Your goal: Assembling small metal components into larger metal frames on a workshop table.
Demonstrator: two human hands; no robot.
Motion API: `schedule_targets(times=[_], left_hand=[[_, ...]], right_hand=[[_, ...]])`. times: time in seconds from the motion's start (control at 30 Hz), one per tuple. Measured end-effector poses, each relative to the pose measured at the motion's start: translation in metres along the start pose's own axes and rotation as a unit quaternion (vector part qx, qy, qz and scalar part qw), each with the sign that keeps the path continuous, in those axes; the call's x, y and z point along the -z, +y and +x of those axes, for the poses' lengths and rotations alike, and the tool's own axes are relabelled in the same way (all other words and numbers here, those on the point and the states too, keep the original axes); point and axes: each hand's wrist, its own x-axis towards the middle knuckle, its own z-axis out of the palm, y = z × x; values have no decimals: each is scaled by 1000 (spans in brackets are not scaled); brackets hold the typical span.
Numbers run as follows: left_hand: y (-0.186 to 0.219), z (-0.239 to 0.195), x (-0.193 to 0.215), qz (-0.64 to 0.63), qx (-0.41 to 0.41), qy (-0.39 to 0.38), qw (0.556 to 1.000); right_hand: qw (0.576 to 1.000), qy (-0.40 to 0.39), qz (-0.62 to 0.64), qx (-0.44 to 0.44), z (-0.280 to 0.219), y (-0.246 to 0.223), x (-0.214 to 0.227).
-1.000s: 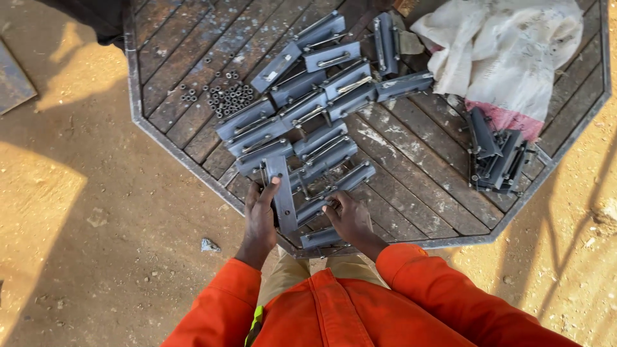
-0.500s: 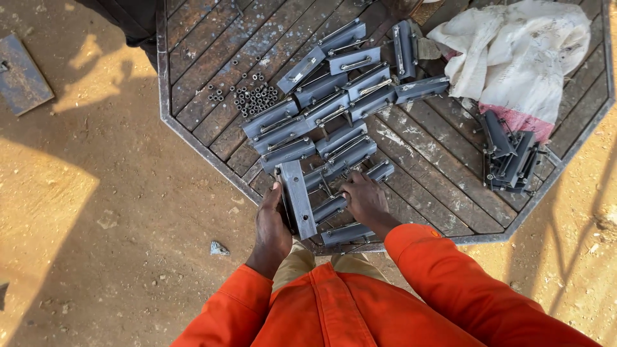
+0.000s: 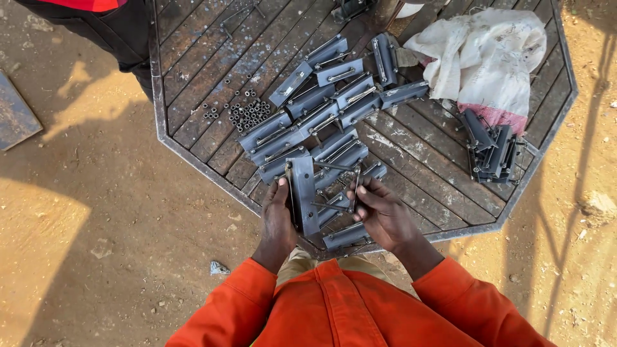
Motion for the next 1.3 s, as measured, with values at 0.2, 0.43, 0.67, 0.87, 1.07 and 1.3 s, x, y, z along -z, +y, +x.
schedule_targets(times=[0.2,0.43,0.67,0.87,1.07,1.3], left_hand=[[-1,7,4,13,-24,-40,999],[10,2,3,18,-16,-16,1000],[6,21,17,13,-21,-4,1000],[18,10,17,38,-27,-5,999],[-11,40,40,137,-56,21,989],[-9,16,17,241,-87,10,966]], right_hand=[[1000,19,-12,-3,-11,-6,-19],[998,39,-38,9,-19,-13,-41],[995,56,-79,20,-23,-11,-56],[991,66,-114,30,-23,-9,-66],[981,81,-171,42,-23,12,-77],[953,49,-300,16,-38,2,-110]])
